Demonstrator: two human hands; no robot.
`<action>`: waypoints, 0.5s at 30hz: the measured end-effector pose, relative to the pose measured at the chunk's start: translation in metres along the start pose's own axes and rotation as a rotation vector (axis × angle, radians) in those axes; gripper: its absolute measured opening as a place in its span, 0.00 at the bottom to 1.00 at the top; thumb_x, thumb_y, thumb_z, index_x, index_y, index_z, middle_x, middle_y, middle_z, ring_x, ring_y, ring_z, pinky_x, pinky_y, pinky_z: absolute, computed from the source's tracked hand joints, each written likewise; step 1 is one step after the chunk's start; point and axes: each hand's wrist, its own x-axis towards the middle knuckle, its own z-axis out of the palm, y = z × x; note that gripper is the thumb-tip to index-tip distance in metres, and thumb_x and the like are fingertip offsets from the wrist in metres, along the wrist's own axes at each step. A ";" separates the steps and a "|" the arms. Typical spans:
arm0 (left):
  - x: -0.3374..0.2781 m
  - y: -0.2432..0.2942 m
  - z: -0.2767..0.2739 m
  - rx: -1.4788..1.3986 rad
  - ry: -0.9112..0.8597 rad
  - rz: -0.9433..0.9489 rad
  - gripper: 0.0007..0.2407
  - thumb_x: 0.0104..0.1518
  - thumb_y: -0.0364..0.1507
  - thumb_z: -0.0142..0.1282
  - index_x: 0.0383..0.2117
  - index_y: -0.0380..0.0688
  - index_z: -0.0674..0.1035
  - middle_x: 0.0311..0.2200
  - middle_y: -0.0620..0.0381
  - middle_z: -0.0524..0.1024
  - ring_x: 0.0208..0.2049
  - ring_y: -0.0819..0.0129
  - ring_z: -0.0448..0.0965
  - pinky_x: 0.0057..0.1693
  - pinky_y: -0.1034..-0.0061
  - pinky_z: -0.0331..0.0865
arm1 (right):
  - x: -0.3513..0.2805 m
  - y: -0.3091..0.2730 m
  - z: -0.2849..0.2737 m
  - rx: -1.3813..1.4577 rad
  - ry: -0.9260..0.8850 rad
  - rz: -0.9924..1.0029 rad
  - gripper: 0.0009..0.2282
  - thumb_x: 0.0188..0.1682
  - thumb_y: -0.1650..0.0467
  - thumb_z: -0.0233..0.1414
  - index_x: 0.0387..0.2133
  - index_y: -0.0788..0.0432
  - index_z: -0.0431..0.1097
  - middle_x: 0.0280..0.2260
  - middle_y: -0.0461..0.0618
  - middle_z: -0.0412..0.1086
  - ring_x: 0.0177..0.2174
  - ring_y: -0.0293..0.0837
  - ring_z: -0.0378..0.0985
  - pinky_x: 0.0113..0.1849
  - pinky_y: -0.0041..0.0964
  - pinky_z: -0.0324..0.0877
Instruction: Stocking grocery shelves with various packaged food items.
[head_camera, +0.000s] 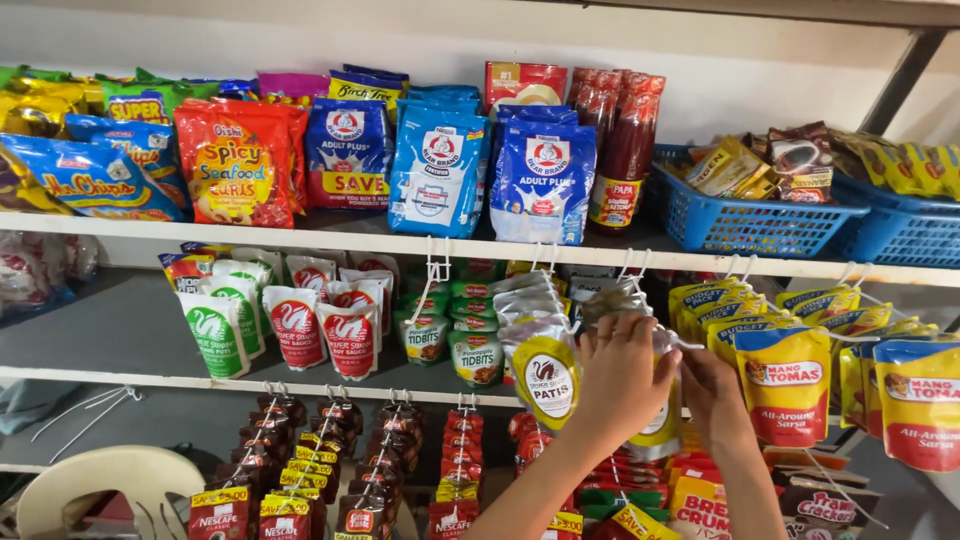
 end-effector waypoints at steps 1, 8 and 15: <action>0.000 0.001 -0.001 -0.015 -0.022 -0.020 0.18 0.57 0.35 0.60 0.49 0.35 0.77 0.50 0.46 0.76 0.55 0.45 0.70 0.56 0.49 0.59 | 0.006 0.008 -0.008 0.114 0.064 0.014 0.12 0.59 0.72 0.44 0.51 0.67 0.66 0.48 0.54 0.72 0.48 0.42 0.74 0.51 0.36 0.66; -0.042 0.040 -0.094 0.001 -0.004 0.236 0.22 0.54 0.30 0.60 0.55 0.29 0.77 0.53 0.35 0.74 0.52 0.42 0.72 0.57 0.50 0.65 | -0.042 -0.055 0.052 -0.525 0.059 -0.305 0.13 0.53 0.74 0.51 0.51 0.67 0.70 0.41 0.53 0.74 0.40 0.40 0.75 0.43 0.34 0.70; -0.013 -0.039 -0.118 -0.178 0.362 -0.025 0.03 0.61 0.22 0.56 0.38 0.38 0.80 0.36 0.47 0.80 0.40 0.51 0.79 0.47 0.60 0.71 | -0.078 -0.039 0.120 -0.513 0.456 -0.983 0.08 0.57 0.69 0.51 0.43 0.61 0.66 0.35 0.46 0.71 0.38 0.41 0.72 0.43 0.33 0.66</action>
